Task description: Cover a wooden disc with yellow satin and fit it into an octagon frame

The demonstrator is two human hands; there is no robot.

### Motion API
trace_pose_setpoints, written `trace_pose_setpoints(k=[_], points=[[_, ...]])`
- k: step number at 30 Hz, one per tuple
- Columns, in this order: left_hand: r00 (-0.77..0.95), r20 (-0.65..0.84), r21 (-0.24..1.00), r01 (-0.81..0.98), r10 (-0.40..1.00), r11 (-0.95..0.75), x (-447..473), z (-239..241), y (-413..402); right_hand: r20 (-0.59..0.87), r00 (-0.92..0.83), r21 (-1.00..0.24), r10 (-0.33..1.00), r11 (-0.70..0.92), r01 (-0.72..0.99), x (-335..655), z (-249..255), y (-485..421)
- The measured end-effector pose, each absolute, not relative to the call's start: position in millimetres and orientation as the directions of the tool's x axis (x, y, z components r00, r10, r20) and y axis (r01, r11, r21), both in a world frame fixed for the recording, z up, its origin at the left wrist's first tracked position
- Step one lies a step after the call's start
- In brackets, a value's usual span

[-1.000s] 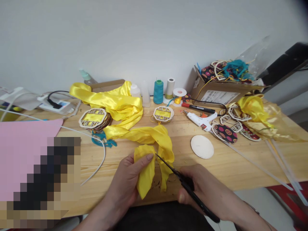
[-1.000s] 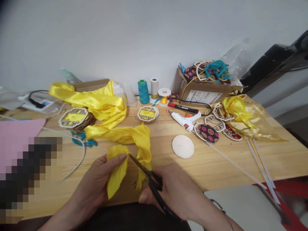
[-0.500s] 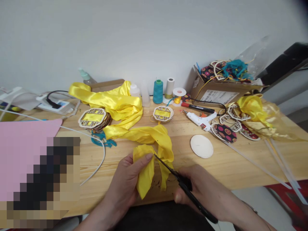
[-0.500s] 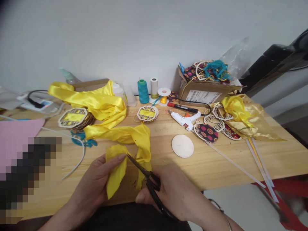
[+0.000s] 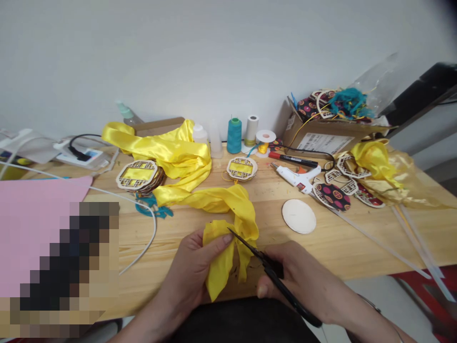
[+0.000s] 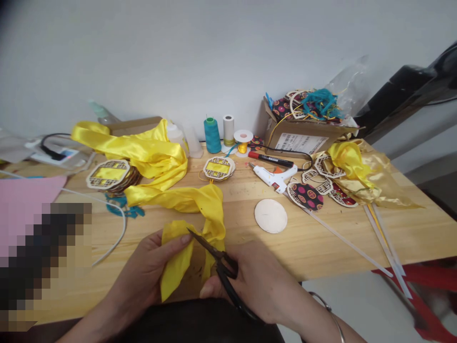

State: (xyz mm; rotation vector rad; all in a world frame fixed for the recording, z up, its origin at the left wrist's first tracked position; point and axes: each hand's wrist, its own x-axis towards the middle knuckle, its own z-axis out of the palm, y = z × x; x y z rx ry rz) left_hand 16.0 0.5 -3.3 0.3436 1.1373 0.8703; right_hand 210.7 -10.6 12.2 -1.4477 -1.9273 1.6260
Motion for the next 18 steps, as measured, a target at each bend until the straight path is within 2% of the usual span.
trace_pose_setpoints(k=[18], points=[[0.181,-0.646,0.666,-0.340,0.741,0.664,12.4,0.0,1.0,-0.495,-0.464,-0.812,0.735,-0.201,0.548,220.0,8.1,-12.0]])
